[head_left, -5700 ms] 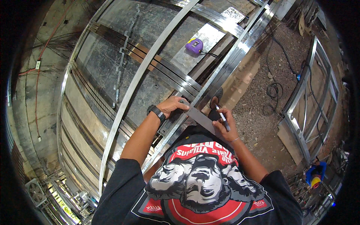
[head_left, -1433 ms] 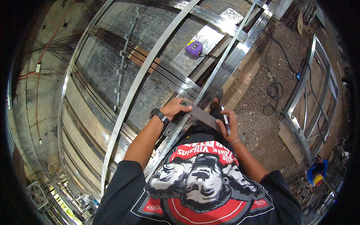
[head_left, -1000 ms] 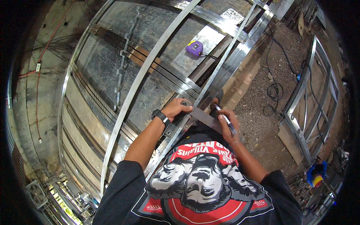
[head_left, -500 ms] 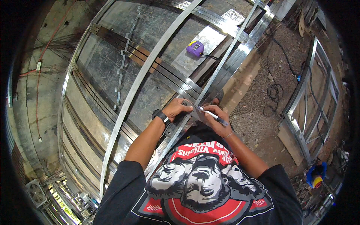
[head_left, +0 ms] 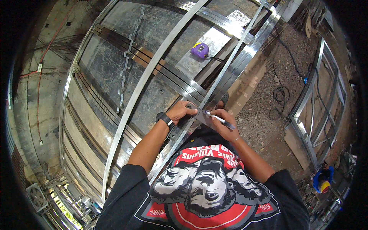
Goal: The person measures a metal frame with a tape measure and marks it with a marker. They then use a square tool to draw lines on the frame.
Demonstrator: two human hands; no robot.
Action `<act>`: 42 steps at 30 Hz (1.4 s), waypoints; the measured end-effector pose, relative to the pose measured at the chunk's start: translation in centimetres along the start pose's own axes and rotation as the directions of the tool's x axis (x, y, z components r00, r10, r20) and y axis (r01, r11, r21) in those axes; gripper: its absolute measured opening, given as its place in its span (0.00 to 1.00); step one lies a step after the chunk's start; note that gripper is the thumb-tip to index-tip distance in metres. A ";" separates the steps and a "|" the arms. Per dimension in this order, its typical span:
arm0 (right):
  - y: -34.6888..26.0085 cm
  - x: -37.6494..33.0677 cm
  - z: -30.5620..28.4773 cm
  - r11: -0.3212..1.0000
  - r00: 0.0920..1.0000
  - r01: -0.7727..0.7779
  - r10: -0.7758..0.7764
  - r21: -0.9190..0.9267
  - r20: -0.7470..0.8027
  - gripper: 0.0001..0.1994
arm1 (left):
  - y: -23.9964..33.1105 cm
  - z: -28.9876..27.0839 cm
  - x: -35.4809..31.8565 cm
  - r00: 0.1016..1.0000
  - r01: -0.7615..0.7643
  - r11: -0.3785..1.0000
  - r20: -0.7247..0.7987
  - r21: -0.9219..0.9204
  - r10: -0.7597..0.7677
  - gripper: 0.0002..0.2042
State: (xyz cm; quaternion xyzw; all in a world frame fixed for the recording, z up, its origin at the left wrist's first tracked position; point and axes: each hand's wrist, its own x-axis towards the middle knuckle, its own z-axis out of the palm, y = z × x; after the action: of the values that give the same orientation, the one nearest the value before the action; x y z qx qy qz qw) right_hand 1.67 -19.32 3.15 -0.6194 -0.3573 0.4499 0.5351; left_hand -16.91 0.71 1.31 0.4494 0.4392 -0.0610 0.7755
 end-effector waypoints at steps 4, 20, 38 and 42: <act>-0.3 -1.3 0.0 0.992 0.968 0.115 -0.123 -0.051 -0.218 0.14 | 0.0 0.0 -0.1 1.000 0.006 1.000 -0.003 0.007 -0.006 0.11; 4.0 -2.8 -1.8 0.942 0.935 0.145 -0.231 -0.304 -0.270 0.17 | 3.1 -0.9 -0.2 0.989 0.083 0.994 0.124 -0.069 -0.075 0.20; 2.9 0.7 -6.2 0.963 0.967 0.077 -0.135 -0.257 -0.215 0.18 | 5.7 0.2 3.0 0.978 0.053 0.999 0.200 -0.004 -0.051 0.22; 2.6 0.7 -6.4 0.959 0.969 0.050 -0.114 -0.279 -0.219 0.19 | 5.0 0.8 3.6 0.988 -0.029 1.000 0.155 0.010 0.027 0.22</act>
State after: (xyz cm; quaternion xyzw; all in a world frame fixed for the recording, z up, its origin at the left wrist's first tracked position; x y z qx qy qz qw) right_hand 7.86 -21.32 0.60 -0.7196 -0.3760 0.2983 0.5019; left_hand -11.79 4.12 2.05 0.4542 0.3710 -0.0873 0.8052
